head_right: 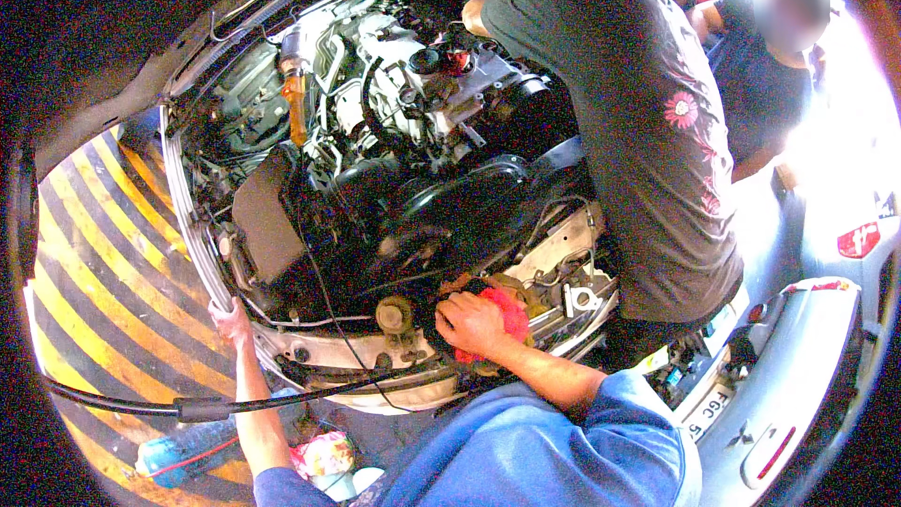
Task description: The person assists with repairing a car engine, retrieves fasteners from a workbench, and wipes components on the vehicle with a cloth.
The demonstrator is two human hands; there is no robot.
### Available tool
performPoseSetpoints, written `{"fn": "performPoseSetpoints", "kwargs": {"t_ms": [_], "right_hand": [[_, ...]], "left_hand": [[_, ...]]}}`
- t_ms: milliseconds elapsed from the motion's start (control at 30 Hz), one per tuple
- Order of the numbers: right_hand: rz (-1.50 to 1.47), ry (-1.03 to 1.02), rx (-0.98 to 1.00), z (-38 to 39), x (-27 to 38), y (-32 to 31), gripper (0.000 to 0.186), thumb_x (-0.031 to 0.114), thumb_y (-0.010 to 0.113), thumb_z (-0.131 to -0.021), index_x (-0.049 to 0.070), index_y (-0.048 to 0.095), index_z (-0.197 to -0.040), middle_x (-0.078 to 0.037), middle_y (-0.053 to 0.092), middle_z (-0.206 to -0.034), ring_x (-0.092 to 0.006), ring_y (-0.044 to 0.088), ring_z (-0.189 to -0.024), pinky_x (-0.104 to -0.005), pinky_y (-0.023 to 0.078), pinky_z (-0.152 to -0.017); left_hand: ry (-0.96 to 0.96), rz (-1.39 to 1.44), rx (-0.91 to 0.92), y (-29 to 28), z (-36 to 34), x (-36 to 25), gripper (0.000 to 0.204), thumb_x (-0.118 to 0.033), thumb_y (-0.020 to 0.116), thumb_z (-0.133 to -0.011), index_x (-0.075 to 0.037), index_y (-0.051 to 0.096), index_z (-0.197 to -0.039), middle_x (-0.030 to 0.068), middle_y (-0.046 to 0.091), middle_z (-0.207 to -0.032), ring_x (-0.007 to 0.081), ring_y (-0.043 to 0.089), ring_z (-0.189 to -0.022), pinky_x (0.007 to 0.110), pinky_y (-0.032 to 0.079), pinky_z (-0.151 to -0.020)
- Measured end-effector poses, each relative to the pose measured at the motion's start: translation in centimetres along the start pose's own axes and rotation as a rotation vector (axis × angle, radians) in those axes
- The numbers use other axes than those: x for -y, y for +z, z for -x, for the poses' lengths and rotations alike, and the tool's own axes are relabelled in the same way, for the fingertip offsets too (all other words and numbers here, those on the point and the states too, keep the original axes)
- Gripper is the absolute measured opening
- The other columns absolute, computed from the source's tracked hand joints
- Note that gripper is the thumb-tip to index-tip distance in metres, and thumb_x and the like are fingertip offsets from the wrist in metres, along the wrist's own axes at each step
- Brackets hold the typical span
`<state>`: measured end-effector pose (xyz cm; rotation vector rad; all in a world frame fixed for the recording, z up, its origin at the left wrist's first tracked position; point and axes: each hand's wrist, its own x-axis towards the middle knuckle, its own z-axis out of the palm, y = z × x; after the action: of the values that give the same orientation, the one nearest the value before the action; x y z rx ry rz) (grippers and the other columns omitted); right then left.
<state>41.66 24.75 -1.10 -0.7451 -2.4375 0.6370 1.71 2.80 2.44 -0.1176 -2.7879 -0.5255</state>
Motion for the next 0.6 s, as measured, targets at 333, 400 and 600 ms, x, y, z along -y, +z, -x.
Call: {"fn": "performPoseSetpoints", "kwargs": {"t_ms": [333, 400, 600], "right_hand": [[-0.008, -0.013, -0.010, 0.05, -0.03, -0.09, 0.009, 0.017, 0.067, -0.072, 0.010, 0.063, -0.075, -0.006, 0.056, -0.069, -0.0235, 0.057, -0.063, -0.0355, 0.046, -0.055], [-0.012, -0.028, -0.025, 0.05, -0.03, -0.03, 0.009, 0.017, 0.067, -0.072, 0.010, 0.063, -0.075, -0.006, 0.056, -0.068, -0.0236, 0.056, -0.062, -0.0356, 0.046, -0.055], [-0.011, -0.025, -0.039, 0.07, 0.02, 0.06, 0.009, 0.017, 0.067, -0.071, 0.010, 0.063, -0.074, -0.006, 0.055, -0.067, -0.0239, 0.056, -0.062, -0.0357, 0.046, -0.055]], "left_hand": [[-0.016, -0.013, -0.003, -0.01, -0.06, -0.02, 0.056, -0.033, 0.066, -0.076, -0.007, 0.047, -0.121, 0.0201, 0.061, -0.109, 0.0379, 0.059, -0.099, 0.045, 0.045, -0.087], [-0.036, -0.017, 0.023, -0.03, -0.07, -0.01, 0.056, -0.033, 0.066, -0.076, -0.007, 0.047, -0.122, 0.0200, 0.061, -0.110, 0.0380, 0.059, -0.100, 0.045, 0.045, -0.087], [-0.031, 0.012, 0.033, -0.38, 0.21, -0.31, 0.057, -0.034, 0.065, -0.077, -0.007, 0.046, -0.123, 0.0198, 0.061, -0.111, 0.0378, 0.058, -0.101, 0.045, 0.045, -0.087]]}}
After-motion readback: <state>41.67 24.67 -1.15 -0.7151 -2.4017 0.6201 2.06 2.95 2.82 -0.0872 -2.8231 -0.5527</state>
